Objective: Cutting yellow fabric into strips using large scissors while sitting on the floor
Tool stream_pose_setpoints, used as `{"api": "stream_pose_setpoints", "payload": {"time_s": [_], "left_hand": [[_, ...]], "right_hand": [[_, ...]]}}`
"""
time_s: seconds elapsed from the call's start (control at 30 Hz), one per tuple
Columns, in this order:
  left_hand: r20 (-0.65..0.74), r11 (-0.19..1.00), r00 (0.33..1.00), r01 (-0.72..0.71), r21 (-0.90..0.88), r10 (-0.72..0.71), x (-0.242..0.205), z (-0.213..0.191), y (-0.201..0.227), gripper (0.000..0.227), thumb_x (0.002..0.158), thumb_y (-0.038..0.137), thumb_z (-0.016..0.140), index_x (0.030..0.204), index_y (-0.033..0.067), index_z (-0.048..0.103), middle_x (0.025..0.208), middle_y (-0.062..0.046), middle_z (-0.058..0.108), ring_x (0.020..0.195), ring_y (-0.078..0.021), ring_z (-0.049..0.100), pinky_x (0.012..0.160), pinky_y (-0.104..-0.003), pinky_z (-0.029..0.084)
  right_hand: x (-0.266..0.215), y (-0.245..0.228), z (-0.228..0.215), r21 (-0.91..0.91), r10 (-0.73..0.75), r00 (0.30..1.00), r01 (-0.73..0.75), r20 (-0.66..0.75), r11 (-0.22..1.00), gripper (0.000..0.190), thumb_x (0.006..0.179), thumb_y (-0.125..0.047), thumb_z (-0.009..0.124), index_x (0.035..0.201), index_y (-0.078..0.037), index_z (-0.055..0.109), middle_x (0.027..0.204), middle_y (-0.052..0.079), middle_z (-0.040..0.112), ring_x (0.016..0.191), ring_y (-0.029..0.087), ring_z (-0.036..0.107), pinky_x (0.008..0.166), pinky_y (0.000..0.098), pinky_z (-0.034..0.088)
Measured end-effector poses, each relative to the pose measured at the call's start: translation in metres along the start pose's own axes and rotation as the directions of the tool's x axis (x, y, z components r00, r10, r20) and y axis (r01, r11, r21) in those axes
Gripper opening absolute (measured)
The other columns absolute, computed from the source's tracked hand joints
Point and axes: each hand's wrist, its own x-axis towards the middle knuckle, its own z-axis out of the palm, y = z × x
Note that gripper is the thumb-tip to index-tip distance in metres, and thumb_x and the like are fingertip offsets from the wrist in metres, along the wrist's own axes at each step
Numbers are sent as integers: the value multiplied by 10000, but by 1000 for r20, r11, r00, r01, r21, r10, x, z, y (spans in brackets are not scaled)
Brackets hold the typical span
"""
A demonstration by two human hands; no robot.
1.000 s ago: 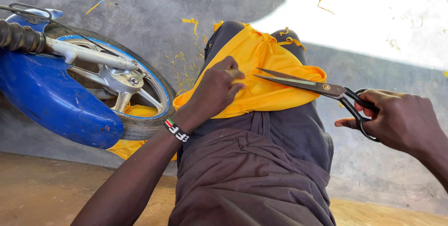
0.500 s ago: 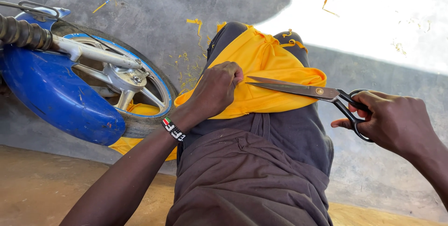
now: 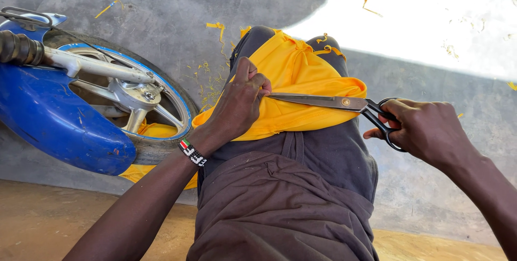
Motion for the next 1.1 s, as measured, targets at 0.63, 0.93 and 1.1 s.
{"api": "stream_pose_setpoints", "payload": {"time_s": [0.63, 0.93, 1.1], "left_hand": [[-39, 983, 998, 44, -178, -52, 5, -9, -4, 216, 894, -103, 545, 913, 87, 646, 1018, -67, 441, 874, -212, 547, 747, -337, 501], [-302, 978, 953, -58, -202, -5, 3, -22, -24, 86, 1000, 33, 591, 964, 101, 629, 985, -75, 494, 926, -238, 535, 843, -357, 426], [-282, 870, 831, 492, -31, -479, -15, -80, -29, 557, 855, 178, 838, 1306, 209, 512, 1220, -100, 401, 928, -199, 577, 663, -395, 559]], "right_hand": [[8, -23, -22, 178, 40, 988, -67, 149, 982, 681, 686, -744, 808, 671, -166, 448, 517, -4, 550, 532, 246, 444, 560, 373, 352], [10, -15, -19, 235, 97, 988, -123, 120, 964, 521, 763, -640, 789, 705, -168, 577, 518, 36, 582, 509, 209, 433, 574, 355, 357], [33, -40, -66, 392, 425, 865, -500, 267, 772, 744, 663, -701, 743, 1115, -118, 647, 1075, -26, 734, 632, 240, 601, 703, 440, 483]]}}
